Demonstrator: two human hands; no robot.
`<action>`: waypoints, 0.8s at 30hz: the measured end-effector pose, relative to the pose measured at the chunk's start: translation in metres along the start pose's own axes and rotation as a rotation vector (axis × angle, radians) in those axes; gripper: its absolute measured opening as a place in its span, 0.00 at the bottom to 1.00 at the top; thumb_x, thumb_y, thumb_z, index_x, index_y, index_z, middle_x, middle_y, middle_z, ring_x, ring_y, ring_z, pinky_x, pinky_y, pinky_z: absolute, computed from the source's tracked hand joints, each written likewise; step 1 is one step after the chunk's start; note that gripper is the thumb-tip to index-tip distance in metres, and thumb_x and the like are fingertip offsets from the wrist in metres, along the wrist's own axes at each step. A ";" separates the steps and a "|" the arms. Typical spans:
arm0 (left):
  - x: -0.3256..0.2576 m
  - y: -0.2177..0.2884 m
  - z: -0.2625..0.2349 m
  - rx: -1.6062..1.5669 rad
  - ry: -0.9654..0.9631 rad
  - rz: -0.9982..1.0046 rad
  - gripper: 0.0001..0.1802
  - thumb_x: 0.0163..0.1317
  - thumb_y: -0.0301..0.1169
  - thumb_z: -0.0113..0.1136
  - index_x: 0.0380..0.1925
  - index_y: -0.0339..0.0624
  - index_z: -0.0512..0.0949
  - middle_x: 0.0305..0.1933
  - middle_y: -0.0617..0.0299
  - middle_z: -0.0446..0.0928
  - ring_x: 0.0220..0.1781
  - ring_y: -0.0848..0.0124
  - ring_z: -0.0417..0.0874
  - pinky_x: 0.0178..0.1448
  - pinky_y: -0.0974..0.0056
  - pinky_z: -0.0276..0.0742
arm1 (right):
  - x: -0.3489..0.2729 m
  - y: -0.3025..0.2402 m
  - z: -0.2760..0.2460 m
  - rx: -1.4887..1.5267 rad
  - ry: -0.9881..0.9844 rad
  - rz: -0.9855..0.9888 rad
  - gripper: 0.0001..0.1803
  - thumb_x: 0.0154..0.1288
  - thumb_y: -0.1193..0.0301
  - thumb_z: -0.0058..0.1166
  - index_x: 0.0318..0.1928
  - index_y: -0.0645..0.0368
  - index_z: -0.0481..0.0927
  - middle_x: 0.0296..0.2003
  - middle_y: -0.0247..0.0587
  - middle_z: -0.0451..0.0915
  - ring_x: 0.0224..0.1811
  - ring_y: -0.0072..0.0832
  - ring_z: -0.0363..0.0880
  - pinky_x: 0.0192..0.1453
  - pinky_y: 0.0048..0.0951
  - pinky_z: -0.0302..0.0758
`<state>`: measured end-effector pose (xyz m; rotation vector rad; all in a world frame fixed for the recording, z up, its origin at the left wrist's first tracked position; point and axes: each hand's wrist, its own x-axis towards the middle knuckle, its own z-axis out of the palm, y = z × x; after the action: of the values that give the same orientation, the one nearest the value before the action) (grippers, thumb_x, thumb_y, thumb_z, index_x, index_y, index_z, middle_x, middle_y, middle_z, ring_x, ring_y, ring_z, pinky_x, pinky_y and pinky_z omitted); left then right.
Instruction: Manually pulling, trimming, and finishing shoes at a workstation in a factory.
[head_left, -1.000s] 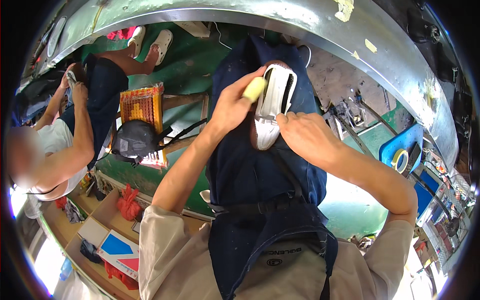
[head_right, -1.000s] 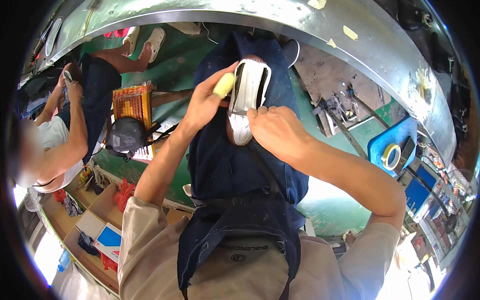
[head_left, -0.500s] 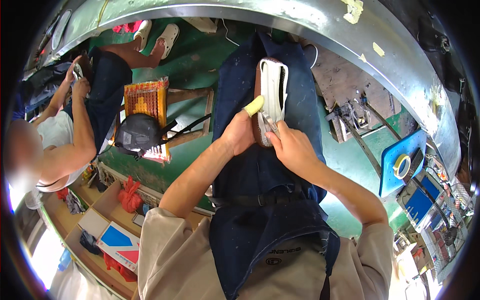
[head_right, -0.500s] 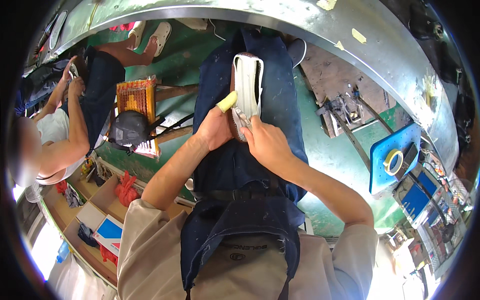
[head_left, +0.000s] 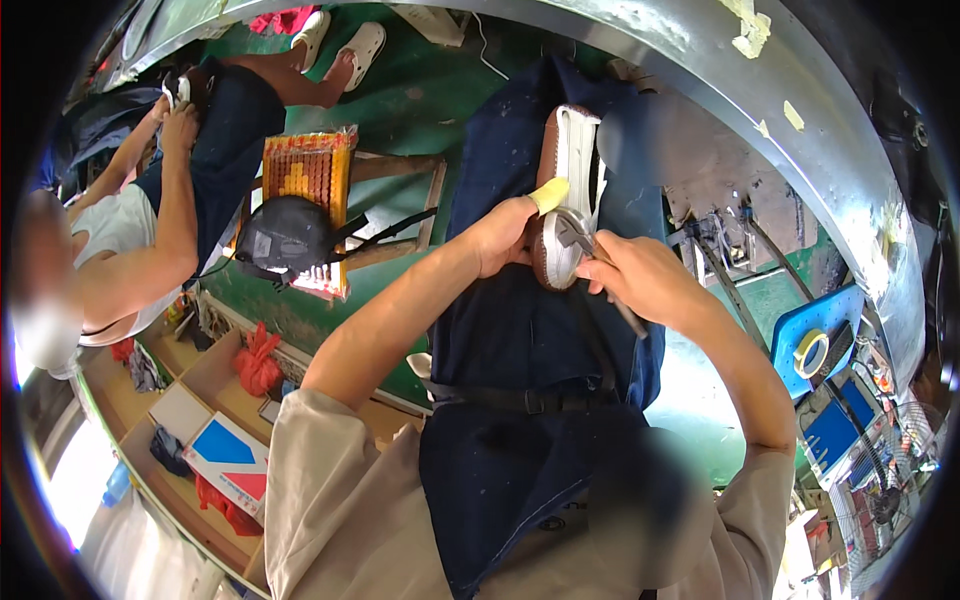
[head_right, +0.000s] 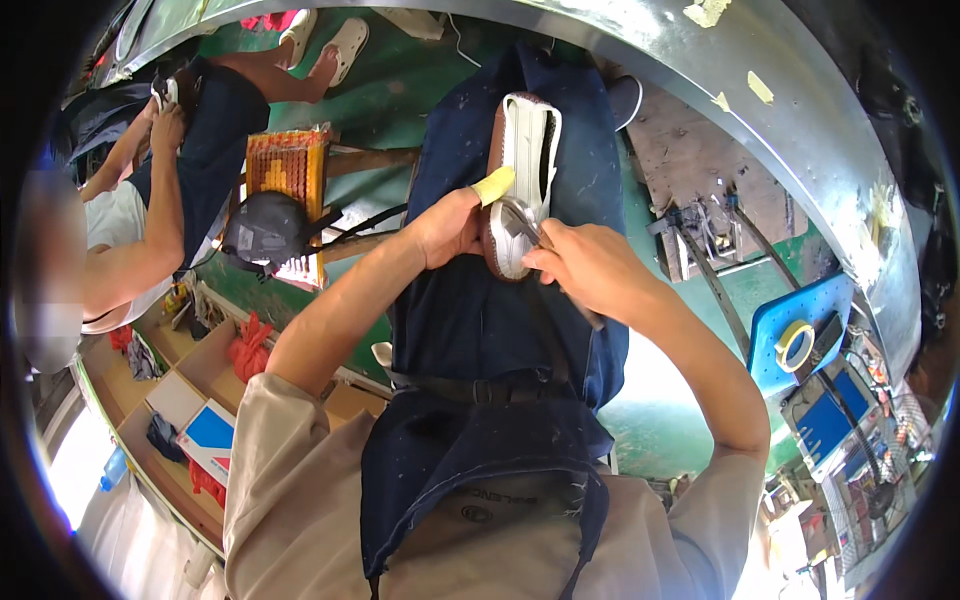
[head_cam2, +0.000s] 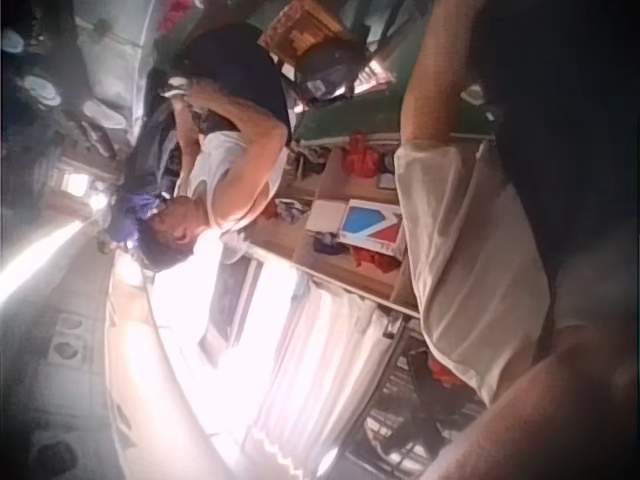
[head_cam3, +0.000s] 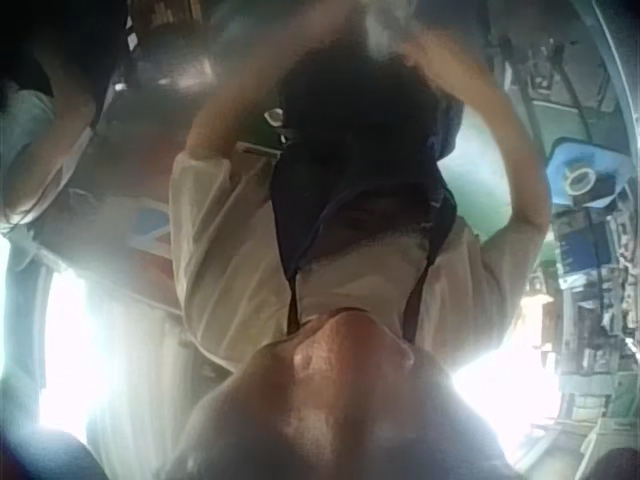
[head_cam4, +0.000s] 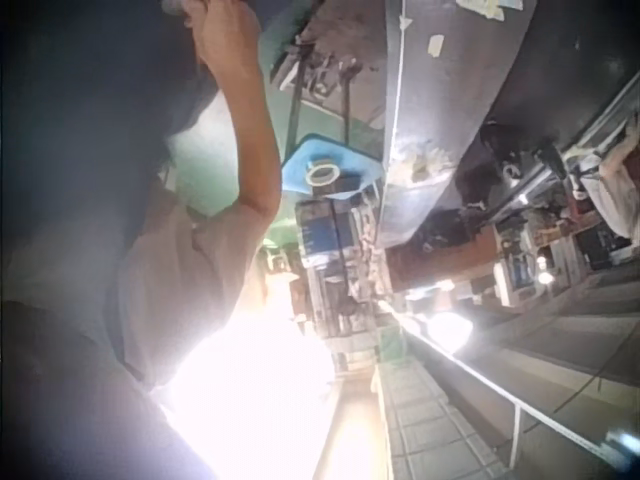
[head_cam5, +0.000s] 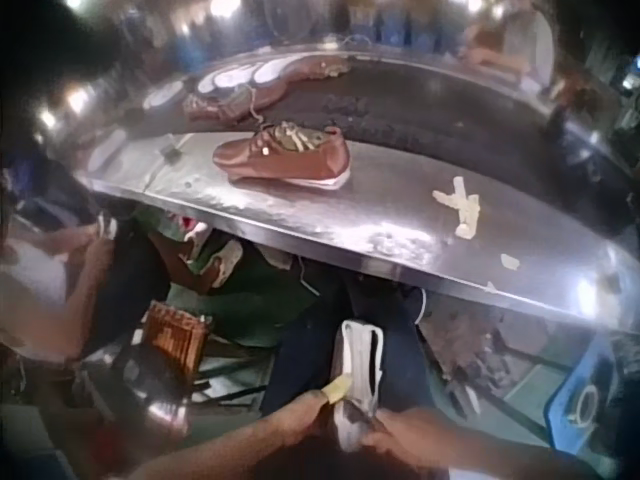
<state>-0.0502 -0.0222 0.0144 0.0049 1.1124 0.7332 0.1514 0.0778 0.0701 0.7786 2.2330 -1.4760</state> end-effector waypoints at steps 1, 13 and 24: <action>-0.002 -0.005 0.002 -0.007 0.005 -0.001 0.31 0.79 0.52 0.44 0.66 0.37 0.75 0.63 0.53 0.81 0.62 0.59 0.83 0.68 0.49 0.76 | -0.005 -0.005 0.009 0.000 -0.008 -0.003 0.20 0.73 0.58 0.60 0.36 0.62 0.72 0.26 0.45 0.84 0.30 0.44 0.87 0.35 0.41 0.79; 0.008 -0.090 0.029 -0.078 0.347 0.543 0.32 0.79 0.38 0.46 0.77 0.34 0.59 0.72 0.46 0.71 0.75 0.58 0.71 0.77 0.61 0.64 | -0.027 -0.006 0.028 -0.248 0.166 0.059 0.18 0.80 0.57 0.51 0.39 0.60 0.73 0.21 0.52 0.82 0.25 0.53 0.84 0.31 0.48 0.78; -0.028 -0.072 0.019 0.476 0.206 0.683 0.52 0.61 0.14 0.45 0.83 0.64 0.45 0.74 0.34 0.66 0.72 0.37 0.73 0.74 0.53 0.69 | -0.021 -0.012 0.001 -0.445 0.320 -0.145 0.13 0.78 0.61 0.53 0.46 0.58 0.72 0.30 0.51 0.84 0.34 0.49 0.85 0.38 0.46 0.79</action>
<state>-0.0030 -0.0860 0.0207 0.7582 1.4808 1.0662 0.1602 0.0677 0.0903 0.7563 2.7693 -0.8928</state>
